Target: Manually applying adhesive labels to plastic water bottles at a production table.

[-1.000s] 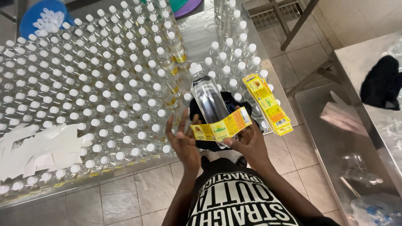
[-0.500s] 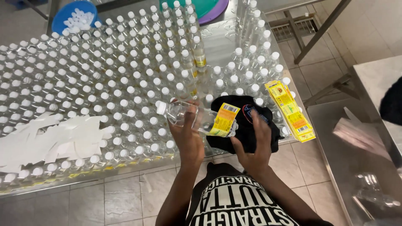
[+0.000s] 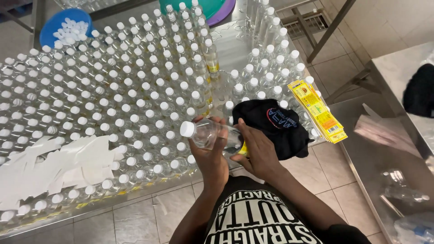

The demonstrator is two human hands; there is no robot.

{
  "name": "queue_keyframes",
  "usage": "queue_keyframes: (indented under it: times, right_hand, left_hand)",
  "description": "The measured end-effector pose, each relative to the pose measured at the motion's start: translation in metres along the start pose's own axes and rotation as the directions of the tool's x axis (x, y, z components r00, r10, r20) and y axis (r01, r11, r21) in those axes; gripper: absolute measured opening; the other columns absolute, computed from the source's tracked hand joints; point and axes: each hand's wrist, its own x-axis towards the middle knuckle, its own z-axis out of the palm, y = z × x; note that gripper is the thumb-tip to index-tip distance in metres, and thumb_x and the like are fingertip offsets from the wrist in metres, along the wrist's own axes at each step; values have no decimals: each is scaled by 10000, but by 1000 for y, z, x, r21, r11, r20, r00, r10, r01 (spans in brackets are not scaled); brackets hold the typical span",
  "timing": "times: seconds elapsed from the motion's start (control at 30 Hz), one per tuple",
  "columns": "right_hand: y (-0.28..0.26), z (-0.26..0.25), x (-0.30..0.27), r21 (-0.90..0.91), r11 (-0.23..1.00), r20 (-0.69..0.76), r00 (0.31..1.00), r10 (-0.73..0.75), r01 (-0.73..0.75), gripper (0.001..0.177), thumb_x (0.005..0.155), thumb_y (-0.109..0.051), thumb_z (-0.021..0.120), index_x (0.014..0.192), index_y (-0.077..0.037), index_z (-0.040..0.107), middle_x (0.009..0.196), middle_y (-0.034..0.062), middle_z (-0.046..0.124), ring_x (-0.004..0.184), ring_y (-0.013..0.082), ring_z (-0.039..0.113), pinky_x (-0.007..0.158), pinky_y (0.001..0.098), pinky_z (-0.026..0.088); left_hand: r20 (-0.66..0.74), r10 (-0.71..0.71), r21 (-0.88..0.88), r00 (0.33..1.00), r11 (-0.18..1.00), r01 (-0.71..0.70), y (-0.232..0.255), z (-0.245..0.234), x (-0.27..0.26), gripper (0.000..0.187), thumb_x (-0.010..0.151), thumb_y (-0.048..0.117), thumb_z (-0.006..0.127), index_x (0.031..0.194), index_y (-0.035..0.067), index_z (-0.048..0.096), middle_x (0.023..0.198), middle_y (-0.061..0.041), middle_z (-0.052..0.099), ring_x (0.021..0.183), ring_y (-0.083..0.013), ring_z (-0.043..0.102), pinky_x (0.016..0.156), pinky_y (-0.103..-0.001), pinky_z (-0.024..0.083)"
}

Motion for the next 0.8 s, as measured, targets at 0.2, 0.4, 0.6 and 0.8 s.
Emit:
queue_keyframes:
  times: [0.2, 0.4, 0.6, 0.8]
  right_hand:
    - [18, -25, -29, 247, 927, 227, 947, 227, -282, 943, 986, -684, 530, 1636, -3, 480, 1298, 217, 740, 1186, 414, 725, 1032, 532, 556]
    - [-26, -68, 10, 294, 886, 209, 929, 307, -359, 951, 835, -205, 901, 1640, 13, 445, 1491, 238, 620, 1374, 434, 604, 1139, 564, 492]
    - [-2, -85, 32, 393, 673, 169, 769, 617, -626, 766, 724, 12, 871, 1436, 15, 589, 1218, 212, 747, 1135, 311, 729, 1024, 486, 603]
    - [-2, -96, 70, 662, 447, 44, 626, 778, -601, 681, 730, 5, 865, 1337, -32, 556, 1239, 175, 759, 1179, 278, 764, 1087, 407, 655]
  left_hand:
    - [247, 11, 154, 969, 987, -51, 14, -18, 4, 797, 857, 79, 887, 1518, 50, 443, 1347, -210, 695, 1287, -314, 700, 1146, -500, 554]
    - [563, 71, 197, 823, 956, -217, 16, 11, -7, 1163, 838, 51, 923, 1740, 36, 189, 1636, -248, 531, 1560, -373, 477, 1269, -489, 422]
    - [581, 282, 227, 763, 845, -485, 4, 24, -14, 1155, 848, 169, 951, 1722, -13, 217, 1761, -234, 338, 1666, -376, 292, 1327, -488, 351]
    - [675, 304, 583, 672, 338, -739, -37, 8, -25, 687, 1111, 212, 781, 1623, -33, 393, 1651, -219, 444, 1584, -396, 466, 1336, -554, 479]
